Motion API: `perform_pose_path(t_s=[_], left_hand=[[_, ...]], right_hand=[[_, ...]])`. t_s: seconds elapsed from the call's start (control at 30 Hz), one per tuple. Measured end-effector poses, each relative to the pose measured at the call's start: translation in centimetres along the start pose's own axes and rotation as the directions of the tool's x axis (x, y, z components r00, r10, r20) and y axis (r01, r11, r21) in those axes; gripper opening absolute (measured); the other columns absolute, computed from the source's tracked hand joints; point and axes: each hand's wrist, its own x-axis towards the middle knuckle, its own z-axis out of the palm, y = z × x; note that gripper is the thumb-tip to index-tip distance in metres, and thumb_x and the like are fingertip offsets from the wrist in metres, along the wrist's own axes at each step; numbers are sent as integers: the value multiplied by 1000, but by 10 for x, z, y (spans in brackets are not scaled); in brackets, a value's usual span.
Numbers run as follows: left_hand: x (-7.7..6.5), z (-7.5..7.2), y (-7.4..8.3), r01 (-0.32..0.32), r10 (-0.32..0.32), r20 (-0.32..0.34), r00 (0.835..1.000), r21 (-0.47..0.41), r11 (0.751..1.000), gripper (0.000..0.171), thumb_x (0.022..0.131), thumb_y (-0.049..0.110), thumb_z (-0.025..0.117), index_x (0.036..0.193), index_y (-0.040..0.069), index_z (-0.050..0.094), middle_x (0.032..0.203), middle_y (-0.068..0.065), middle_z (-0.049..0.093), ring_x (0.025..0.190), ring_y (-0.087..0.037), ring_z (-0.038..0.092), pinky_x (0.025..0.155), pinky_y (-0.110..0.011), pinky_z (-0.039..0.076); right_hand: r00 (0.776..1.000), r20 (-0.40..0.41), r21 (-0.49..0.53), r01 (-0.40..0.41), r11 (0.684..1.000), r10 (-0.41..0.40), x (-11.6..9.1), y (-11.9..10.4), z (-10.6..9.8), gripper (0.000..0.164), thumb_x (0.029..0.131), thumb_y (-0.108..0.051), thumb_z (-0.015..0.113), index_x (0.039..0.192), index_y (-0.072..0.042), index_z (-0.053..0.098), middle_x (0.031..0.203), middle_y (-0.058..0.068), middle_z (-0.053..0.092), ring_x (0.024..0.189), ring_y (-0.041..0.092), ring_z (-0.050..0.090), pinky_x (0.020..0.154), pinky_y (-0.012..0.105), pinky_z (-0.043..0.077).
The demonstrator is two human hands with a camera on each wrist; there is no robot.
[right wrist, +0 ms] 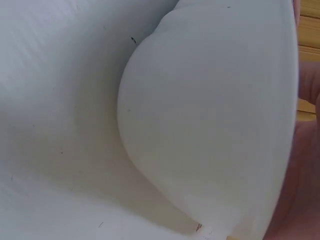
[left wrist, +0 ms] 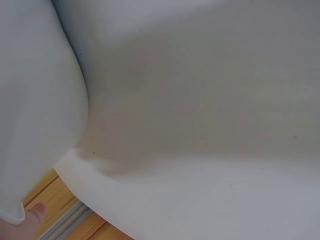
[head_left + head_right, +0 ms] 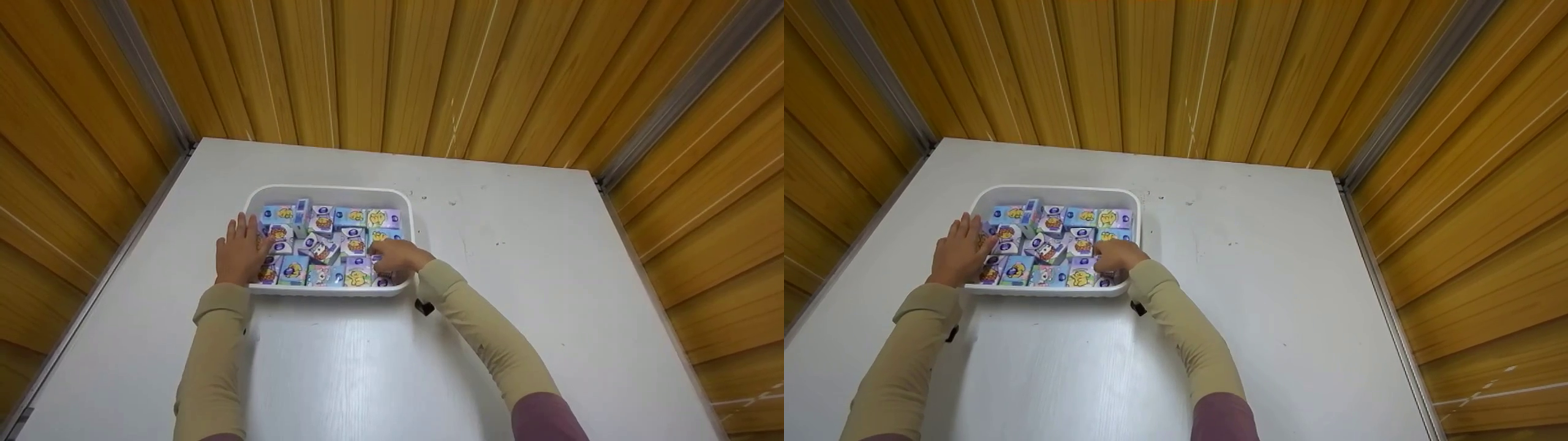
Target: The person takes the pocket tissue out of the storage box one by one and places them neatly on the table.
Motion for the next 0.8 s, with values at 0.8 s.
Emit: perform_pose_path(t_s=[0.8], left_hand=[[0, 3, 0, -12, 13, -40, 999, 35, 999, 73, 90, 51, 33, 140, 1, 18, 144, -25, 16, 132, -42, 14, 99, -61, 22]], right_hand=[[997, -26, 366, 74, 928, -69, -12, 15, -29, 23, 72, -4, 59, 94, -3, 54, 77, 1, 45, 55, 9, 43, 45, 22, 37]])
